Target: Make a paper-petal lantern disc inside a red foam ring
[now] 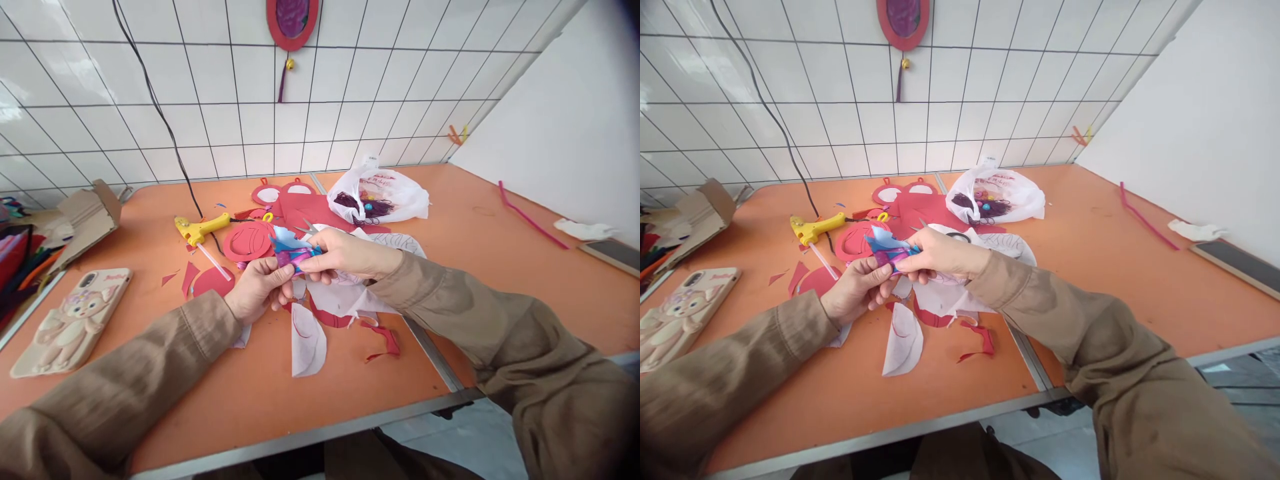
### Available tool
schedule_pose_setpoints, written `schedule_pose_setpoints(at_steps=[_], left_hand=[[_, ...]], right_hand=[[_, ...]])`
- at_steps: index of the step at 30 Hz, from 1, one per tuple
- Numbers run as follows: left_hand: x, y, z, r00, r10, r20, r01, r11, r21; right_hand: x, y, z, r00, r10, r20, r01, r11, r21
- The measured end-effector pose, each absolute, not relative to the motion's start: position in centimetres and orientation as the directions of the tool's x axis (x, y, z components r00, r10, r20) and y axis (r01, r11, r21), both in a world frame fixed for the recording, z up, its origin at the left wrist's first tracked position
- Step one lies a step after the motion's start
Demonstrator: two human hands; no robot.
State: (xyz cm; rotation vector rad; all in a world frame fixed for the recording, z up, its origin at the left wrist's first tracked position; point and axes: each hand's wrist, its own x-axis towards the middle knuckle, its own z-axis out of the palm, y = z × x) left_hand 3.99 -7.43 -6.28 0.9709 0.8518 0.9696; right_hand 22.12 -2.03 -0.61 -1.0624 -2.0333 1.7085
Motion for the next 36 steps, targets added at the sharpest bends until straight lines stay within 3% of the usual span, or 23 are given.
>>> schedule_pose_setpoints(at_steps=[7, 16, 20, 25, 36], left_hand=[[4.2, -7.5, -6.2, 0.307, 0.943, -0.131, -0.248, 0.213, 0.945], [4.2, -7.6, -6.4, 0.285, 0.954, -0.086, -0.251, 0.161, 0.955], [4.1, -7.7, -6.5, 0.384, 0.92, -0.083, -0.266, 0.196, 0.944], [3.7, -7.8, -6.4, 0.63, 0.772, -0.086, -0.253, 0.309, 0.917], [3.4, -7.9, -6.0, 0.755, 0.649, -0.098, -0.179, 0.348, 0.92]], right_hand=[[22.1, -2.2, 0.0, -0.703, 0.68, -0.21, 0.443, 0.187, -0.877], [22.2, -2.2, 0.1, -0.712, 0.684, -0.161, 0.393, 0.198, -0.898], [22.5, -2.0, 0.3, -0.706, 0.706, -0.064, 0.255, 0.168, -0.952], [22.6, -2.1, 0.4, -0.762, 0.644, -0.067, 0.128, 0.048, -0.991], [22.6, -2.6, 0.9, -0.849, 0.528, -0.009, 0.16, 0.242, -0.957]])
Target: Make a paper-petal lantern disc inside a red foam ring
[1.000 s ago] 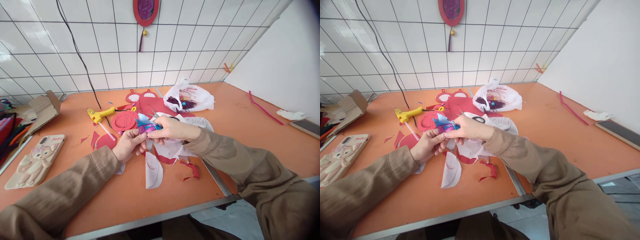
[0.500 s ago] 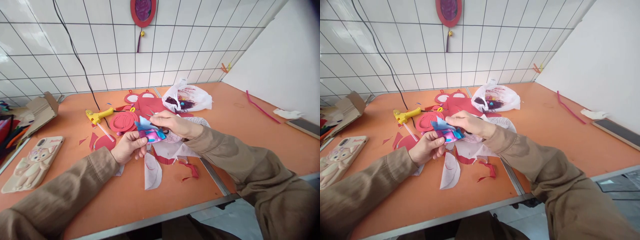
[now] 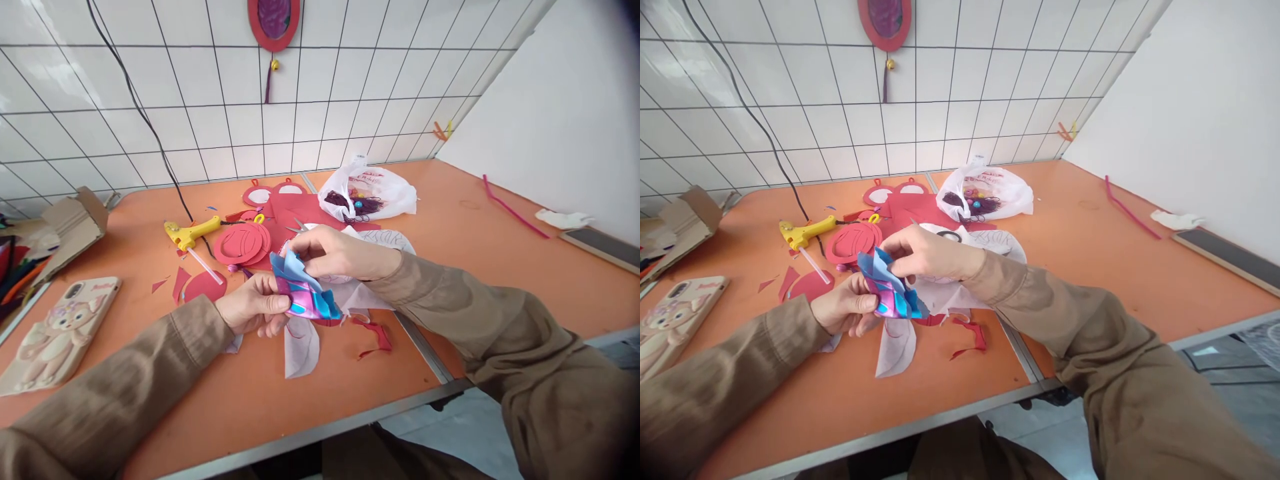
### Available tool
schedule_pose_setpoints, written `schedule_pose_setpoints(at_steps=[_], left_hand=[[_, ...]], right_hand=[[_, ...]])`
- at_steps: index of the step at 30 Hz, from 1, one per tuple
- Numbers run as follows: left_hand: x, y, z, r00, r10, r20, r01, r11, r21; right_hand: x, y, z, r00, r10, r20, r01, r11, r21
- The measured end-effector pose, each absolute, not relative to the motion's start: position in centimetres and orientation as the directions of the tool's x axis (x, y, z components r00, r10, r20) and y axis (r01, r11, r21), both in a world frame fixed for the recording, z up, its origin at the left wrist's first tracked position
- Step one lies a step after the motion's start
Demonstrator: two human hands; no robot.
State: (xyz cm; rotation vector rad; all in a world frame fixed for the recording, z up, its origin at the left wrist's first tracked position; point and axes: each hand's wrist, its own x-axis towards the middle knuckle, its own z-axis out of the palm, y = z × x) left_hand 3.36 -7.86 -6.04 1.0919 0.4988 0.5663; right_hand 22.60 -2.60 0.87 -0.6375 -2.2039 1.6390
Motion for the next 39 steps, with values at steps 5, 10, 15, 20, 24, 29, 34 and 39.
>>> schedule_pose_setpoints(at_steps=[5, 10, 15, 20, 24, 29, 34, 39], left_hand=[[3.2, -8.0, -6.1, 0.773, 0.611, -0.168, -0.125, 0.407, 0.905], [3.2, -8.0, -6.0, 0.788, 0.59, -0.175, -0.115, 0.42, 0.9], [3.1, -8.1, -5.9, 0.803, 0.567, -0.184, -0.087, 0.417, 0.905], [3.1, -8.1, -6.0, 0.829, 0.531, -0.178, -0.07, 0.413, 0.908], [3.2, -8.1, -5.7, 0.823, 0.535, -0.189, -0.047, 0.396, 0.917], [3.4, -8.2, -5.3, 0.817, 0.548, -0.181, -0.045, 0.374, 0.927], [3.5, -8.2, -5.4, 0.81, 0.556, -0.188, -0.042, 0.375, 0.926], [3.4, -8.1, -6.0, 0.801, 0.57, -0.185, -0.035, 0.352, 0.935]], right_hand=[[22.4, -3.0, 0.6, -0.819, 0.573, 0.033, 0.178, 0.308, -0.935], [22.4, -3.2, 0.9, -0.843, 0.537, 0.028, 0.173, 0.319, -0.932], [22.2, -3.0, 0.1, -0.88, 0.467, 0.086, 0.088, 0.34, -0.936], [21.9, -3.3, -0.6, -0.876, 0.469, 0.111, 0.086, 0.379, -0.922], [21.9, -3.5, -0.6, -0.846, 0.523, 0.103, 0.136, 0.398, -0.907], [21.8, -3.5, -0.7, -0.815, 0.573, 0.09, 0.196, 0.419, -0.887], [21.7, -3.8, -0.4, -0.788, 0.608, 0.098, 0.19, 0.391, -0.901], [21.6, -4.3, 0.1, -0.736, 0.677, 0.025, 0.227, 0.281, -0.933]])
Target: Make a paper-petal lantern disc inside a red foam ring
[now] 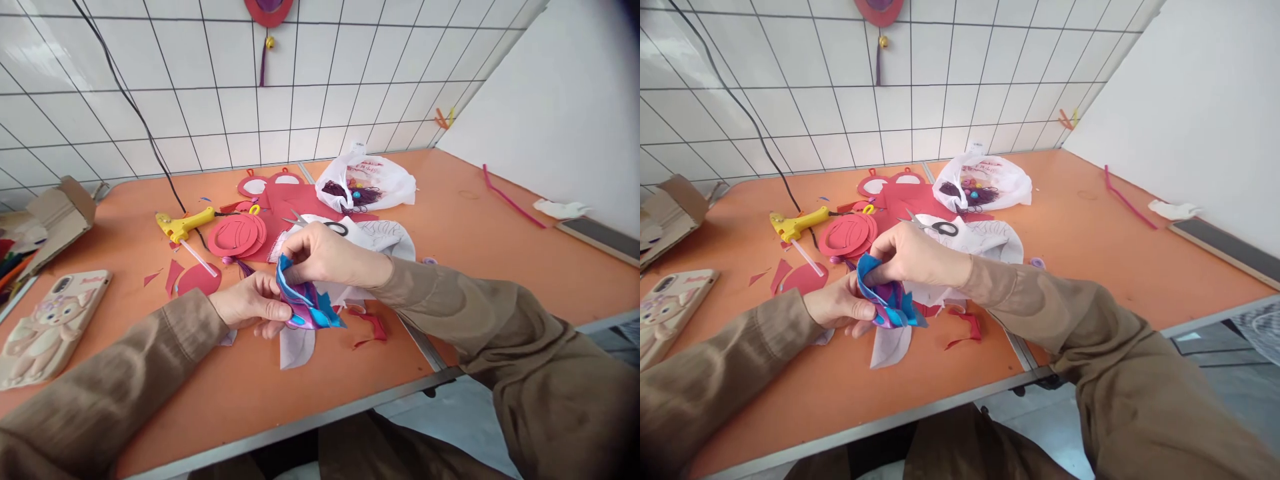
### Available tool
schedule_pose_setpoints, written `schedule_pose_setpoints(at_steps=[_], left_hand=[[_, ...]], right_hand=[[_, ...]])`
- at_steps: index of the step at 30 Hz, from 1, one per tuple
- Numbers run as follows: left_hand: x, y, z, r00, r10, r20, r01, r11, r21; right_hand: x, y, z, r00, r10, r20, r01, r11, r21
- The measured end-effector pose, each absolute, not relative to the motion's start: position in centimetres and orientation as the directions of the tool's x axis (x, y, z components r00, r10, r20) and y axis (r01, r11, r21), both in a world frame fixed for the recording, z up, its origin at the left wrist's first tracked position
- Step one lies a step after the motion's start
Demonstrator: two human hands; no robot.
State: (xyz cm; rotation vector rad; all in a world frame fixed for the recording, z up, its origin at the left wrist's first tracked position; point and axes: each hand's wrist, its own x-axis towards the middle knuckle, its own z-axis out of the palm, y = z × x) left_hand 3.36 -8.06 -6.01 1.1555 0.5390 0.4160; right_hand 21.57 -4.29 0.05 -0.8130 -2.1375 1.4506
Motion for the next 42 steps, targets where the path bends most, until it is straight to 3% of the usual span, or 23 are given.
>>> schedule_pose_setpoints(at_steps=[7, 22, 28, 34, 38, 42], left_hand=[[3.1, -7.7, -6.3, 0.85, 0.494, -0.184, 0.019, 0.32, 0.947], [3.1, -7.9, -6.1, 0.798, 0.577, -0.174, -0.015, 0.307, 0.952], [3.3, -8.0, -6.0, 0.74, 0.665, -0.096, -0.119, 0.271, 0.955], [3.3, -7.8, -6.5, 0.663, 0.744, -0.081, -0.198, 0.279, 0.94], [3.6, -7.9, -6.5, 0.602, 0.795, -0.07, -0.197, 0.232, 0.952], [3.8, -7.9, -6.5, 0.526, 0.848, -0.06, -0.225, 0.207, 0.952]], right_hand=[[21.4, -4.7, 0.3, -0.729, 0.684, -0.013, 0.194, 0.189, -0.963], [21.5, -3.7, -1.1, -0.728, 0.684, 0.047, 0.169, 0.246, -0.955], [21.5, -3.3, -0.8, -0.725, 0.688, 0.036, 0.066, 0.121, -0.99], [21.7, -2.6, -1.6, -0.764, 0.625, -0.159, 0.153, -0.064, -0.986], [22.0, -2.8, -1.0, -0.804, 0.562, -0.193, 0.203, -0.044, -0.978], [22.5, -2.9, 0.2, -0.818, 0.56, -0.132, 0.241, 0.125, -0.962]])
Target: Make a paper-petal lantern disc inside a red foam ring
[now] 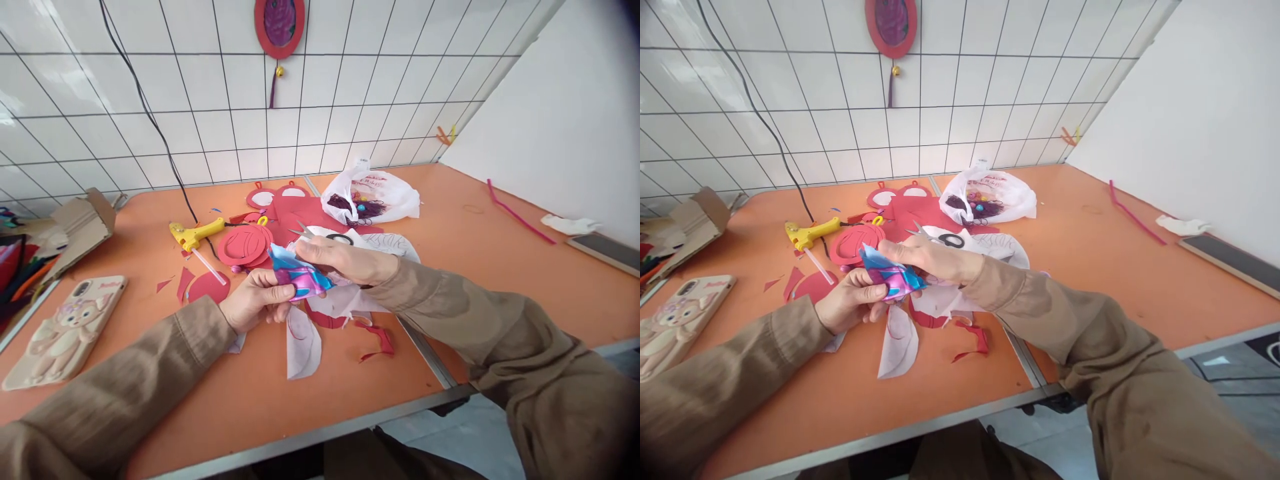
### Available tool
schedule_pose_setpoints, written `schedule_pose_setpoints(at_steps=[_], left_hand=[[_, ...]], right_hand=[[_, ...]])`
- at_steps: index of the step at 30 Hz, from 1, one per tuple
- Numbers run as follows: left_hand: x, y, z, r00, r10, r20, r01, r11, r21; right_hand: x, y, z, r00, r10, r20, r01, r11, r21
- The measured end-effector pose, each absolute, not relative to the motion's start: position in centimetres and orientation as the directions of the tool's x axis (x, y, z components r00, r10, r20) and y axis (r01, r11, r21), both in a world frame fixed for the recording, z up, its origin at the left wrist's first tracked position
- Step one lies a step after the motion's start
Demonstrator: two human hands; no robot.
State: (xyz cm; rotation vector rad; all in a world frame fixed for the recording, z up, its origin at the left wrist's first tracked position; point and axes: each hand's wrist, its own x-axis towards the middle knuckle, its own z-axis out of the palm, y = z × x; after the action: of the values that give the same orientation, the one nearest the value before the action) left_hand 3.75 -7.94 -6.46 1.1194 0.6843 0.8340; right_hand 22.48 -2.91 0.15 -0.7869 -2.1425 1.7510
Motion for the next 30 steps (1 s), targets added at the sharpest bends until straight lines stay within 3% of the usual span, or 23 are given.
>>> schedule_pose_setpoints(at_steps=[7, 12, 25, 30], left_hand=[[3.94, -7.96, -6.29, 0.441, 0.896, -0.061, -0.251, 0.189, 0.949], [4.18, -7.99, -6.15, 0.385, 0.92, -0.072, -0.218, 0.166, 0.962], [3.94, -7.59, -6.81, 0.444, 0.894, -0.056, -0.206, 0.162, 0.965], [4.06, -7.83, -6.5, 0.406, 0.913, -0.034, -0.175, 0.115, 0.978]], right_hand=[[22.38, -3.04, 1.09, -0.76, 0.634, -0.145, 0.413, 0.298, -0.861], [22.33, -2.77, 0.75, -0.763, 0.639, -0.094, 0.425, 0.388, -0.818], [22.96, -2.3, 0.65, -0.733, 0.669, -0.124, 0.496, 0.401, -0.77], [22.9, -2.47, 1.02, -0.73, 0.683, -0.004, 0.517, 0.549, -0.656]])
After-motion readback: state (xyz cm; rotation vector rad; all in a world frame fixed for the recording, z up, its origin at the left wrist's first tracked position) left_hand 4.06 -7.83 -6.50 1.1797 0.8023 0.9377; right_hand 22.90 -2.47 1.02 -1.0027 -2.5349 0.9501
